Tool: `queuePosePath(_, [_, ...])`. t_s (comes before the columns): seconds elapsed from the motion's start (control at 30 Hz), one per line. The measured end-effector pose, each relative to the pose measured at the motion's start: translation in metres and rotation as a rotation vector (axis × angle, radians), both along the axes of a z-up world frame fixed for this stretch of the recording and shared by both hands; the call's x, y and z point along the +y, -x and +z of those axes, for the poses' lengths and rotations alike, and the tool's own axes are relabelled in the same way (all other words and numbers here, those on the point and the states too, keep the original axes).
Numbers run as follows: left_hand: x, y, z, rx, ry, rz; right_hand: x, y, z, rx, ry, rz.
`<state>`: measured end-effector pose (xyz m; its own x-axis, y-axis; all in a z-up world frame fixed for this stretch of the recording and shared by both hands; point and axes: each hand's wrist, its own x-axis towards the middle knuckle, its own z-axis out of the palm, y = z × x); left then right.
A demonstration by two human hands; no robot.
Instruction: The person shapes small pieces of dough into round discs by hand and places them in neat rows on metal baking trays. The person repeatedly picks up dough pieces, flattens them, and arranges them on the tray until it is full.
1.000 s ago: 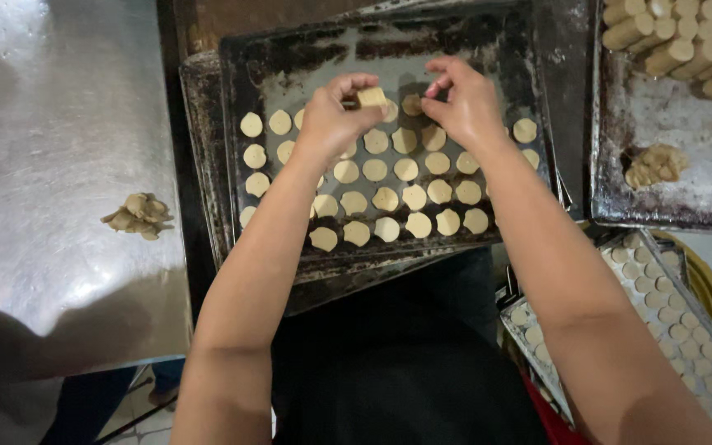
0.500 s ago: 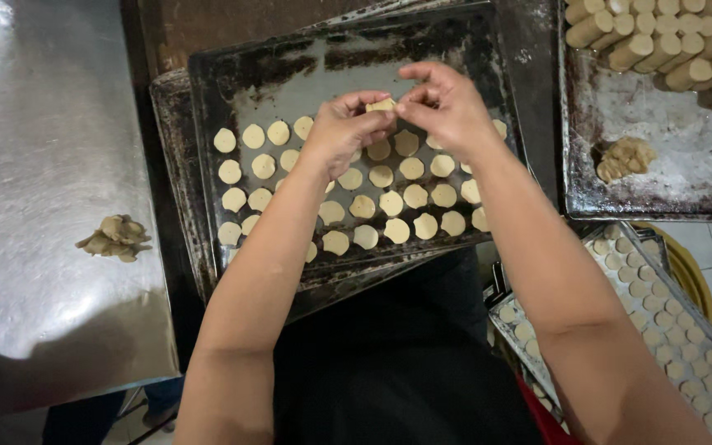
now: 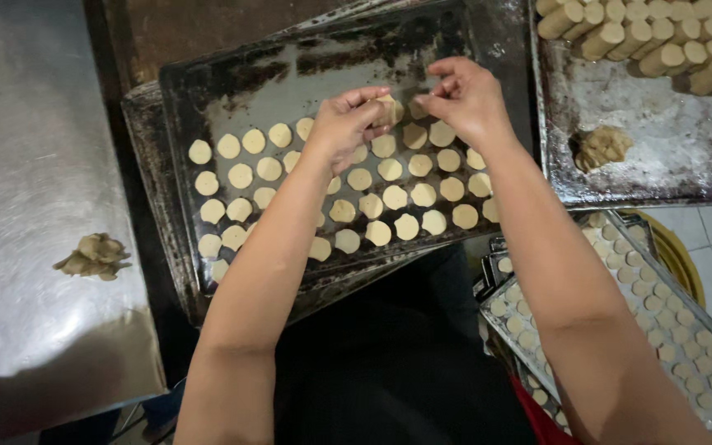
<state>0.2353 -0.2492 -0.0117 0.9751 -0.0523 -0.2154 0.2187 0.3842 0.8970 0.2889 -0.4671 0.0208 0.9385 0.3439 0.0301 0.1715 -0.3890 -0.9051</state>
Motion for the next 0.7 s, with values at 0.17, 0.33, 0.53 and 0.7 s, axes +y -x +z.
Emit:
queuePosePath(0.17, [-0.023, -0.016, -0.012, -0.026, 0.088, -0.037, -0.012, -0.001, -0.006, 0.168, -0.363, 0.102])
queuePosePath(0.33, [-0.033, -0.026, -0.012, -0.034, 0.005, -0.024, -0.037, -0.013, 0.001, -0.040, -0.035, -0.024])
queuePosePath(0.53, [-0.057, -0.038, -0.015, -0.082, 0.144, -0.095, -0.057, -0.022, -0.012, 0.192, -0.402, 0.042])
queuePosePath(0.7, [-0.059, -0.045, -0.013, -0.077, 0.129, -0.074, -0.078, -0.033, -0.013, -0.095, 0.020, -0.124])
